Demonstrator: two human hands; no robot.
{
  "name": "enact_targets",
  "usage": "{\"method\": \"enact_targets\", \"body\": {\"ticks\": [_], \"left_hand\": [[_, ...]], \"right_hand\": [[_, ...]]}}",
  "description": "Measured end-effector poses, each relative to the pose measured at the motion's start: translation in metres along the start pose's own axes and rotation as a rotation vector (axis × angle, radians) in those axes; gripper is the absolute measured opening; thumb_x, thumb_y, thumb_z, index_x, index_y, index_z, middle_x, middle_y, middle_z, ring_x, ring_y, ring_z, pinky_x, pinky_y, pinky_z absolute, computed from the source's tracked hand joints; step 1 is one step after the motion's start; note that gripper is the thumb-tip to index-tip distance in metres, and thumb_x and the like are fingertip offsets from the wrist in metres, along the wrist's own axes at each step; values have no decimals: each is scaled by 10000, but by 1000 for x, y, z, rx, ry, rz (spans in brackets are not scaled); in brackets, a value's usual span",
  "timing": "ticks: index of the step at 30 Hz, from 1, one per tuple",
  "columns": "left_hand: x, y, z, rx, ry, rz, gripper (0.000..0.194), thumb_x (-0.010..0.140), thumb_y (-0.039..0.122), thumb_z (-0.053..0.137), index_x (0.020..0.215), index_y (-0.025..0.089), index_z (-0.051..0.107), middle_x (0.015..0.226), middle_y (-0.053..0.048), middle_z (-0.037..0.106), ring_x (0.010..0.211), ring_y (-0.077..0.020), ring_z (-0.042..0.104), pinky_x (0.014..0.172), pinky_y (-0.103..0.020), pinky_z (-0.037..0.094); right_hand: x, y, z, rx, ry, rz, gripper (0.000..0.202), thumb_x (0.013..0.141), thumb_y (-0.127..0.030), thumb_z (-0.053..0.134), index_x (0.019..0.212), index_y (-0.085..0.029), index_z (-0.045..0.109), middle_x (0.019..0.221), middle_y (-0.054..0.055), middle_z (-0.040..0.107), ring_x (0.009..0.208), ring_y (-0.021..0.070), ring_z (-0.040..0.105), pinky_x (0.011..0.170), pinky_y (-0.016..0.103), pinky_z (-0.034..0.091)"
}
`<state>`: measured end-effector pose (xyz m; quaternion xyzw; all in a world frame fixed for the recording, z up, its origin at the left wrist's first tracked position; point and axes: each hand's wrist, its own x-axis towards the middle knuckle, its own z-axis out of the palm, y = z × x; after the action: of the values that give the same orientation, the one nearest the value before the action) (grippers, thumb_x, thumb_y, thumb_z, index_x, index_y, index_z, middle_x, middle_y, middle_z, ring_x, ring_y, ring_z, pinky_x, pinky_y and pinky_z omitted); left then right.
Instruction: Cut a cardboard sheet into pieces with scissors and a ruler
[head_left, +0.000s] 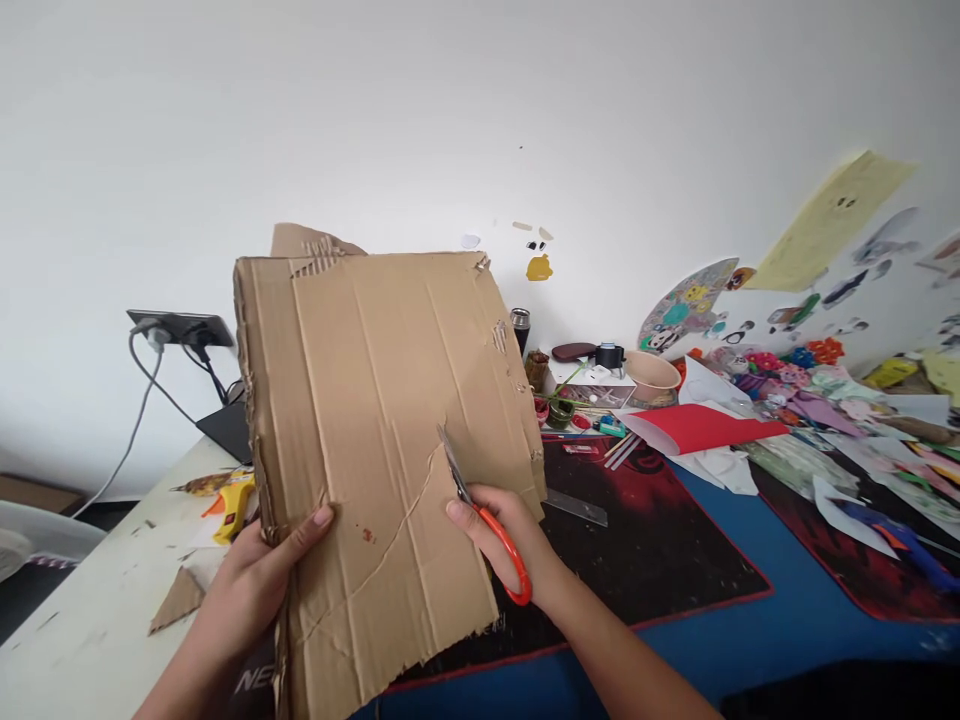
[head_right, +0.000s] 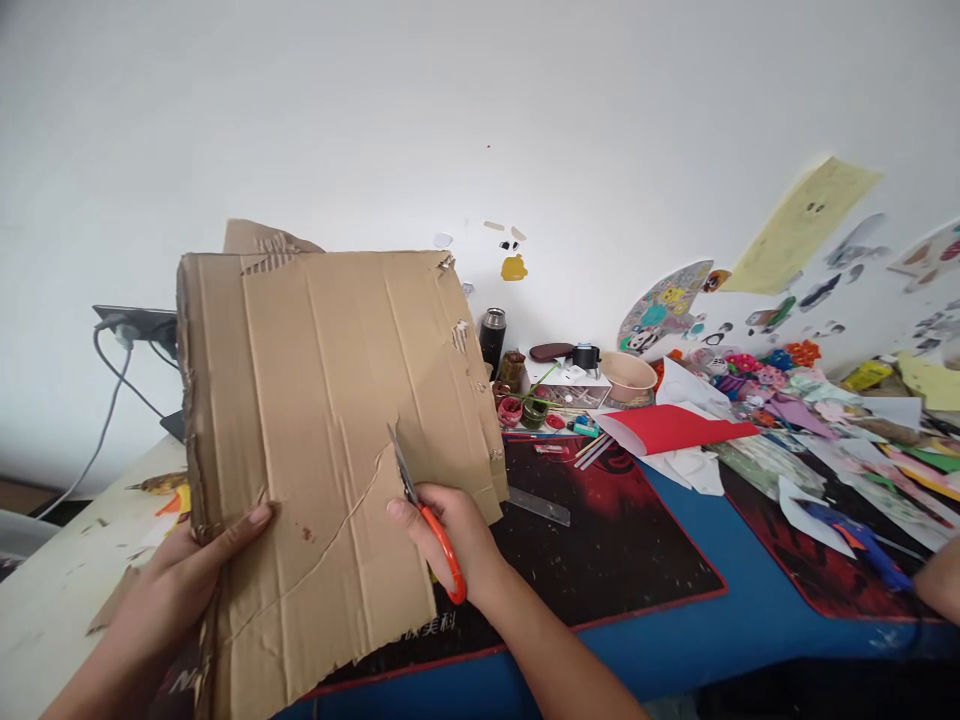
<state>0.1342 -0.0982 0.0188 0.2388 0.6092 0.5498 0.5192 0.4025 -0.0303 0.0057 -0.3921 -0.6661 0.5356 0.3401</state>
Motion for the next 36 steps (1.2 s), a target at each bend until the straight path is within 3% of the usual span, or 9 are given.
{"method": "enact_targets", "body": {"ticks": [4, 7, 12, 16, 22, 25, 32, 36], "left_hand": [[1, -19, -1, 11, 28, 26, 530, 575, 371, 1000, 1018, 185, 777, 855, -122, 848, 914, -429, 819, 606, -339, 679], [2, -28, -1, -7, 55, 4, 505, 632, 380, 965, 1063, 210, 766, 881, -105, 852, 963, -426, 815, 698, -374, 699], [4, -28, -4, 2, 35, -9, 506, 603, 310, 996, 1045, 199, 776, 919, -117, 853, 1064, -442, 791, 737, -362, 702], [4, -29, -9, 69, 30, 83, 453, 593, 317, 1021, 979, 213, 806, 1015, -107, 856, 1168, -430, 755, 831, -353, 691], [1, -44, -8, 293, 46, 352, 522, 683, 634, 901, 966, 198, 859, 1122, -113, 850, 1130, -406, 772, 994, -436, 628], [-2, -49, -6, 347, 47, 424, 541, 723, 702, 837, 938, 207, 871, 1119, -109, 850, 1114, -390, 781, 1008, -438, 618], [0, -44, -13, 179, 1, 140, 613, 700, 675, 878, 1031, 161, 838, 1070, -145, 852, 1013, -399, 807, 791, -384, 699], [5, -43, -17, 173, 54, 96, 634, 670, 654, 907, 1070, 171, 811, 1034, -128, 854, 957, -381, 817, 724, -362, 701]], "right_hand": [[1, 2, -2, -18, 7, -1, 555, 943, -670, 665, 699, -206, 483, 672, -44, 369, 641, 129, 339, 578, 266, 242], [0, -1, -1, 39, -12, 13, 568, 939, -696, 647, 701, -204, 492, 680, -38, 377, 646, 134, 349, 581, 263, 253], [0, -1, 2, 45, -1, 30, 579, 946, -713, 623, 698, -208, 484, 676, -34, 386, 650, 140, 358, 580, 265, 262], [2, 0, 0, -42, 3, 10, 554, 941, -680, 652, 704, -206, 491, 680, -43, 385, 644, 132, 351, 574, 260, 262], [4, 8, -4, -126, 28, -4, 509, 943, -623, 671, 705, -194, 535, 670, -37, 448, 649, 134, 392, 579, 258, 286], [4, 14, -5, -158, 38, -25, 515, 969, -613, 627, 688, -195, 517, 662, -32, 448, 650, 137, 401, 585, 265, 285], [-1, 21, 4, -156, 61, -7, 562, 984, -616, 593, 642, -213, 404, 631, -35, 367, 621, 136, 367, 568, 281, 242], [-2, 24, 10, -113, 73, -23, 550, 994, -619, 579, 657, -216, 416, 640, -34, 369, 632, 141, 371, 570, 281, 241]]}}
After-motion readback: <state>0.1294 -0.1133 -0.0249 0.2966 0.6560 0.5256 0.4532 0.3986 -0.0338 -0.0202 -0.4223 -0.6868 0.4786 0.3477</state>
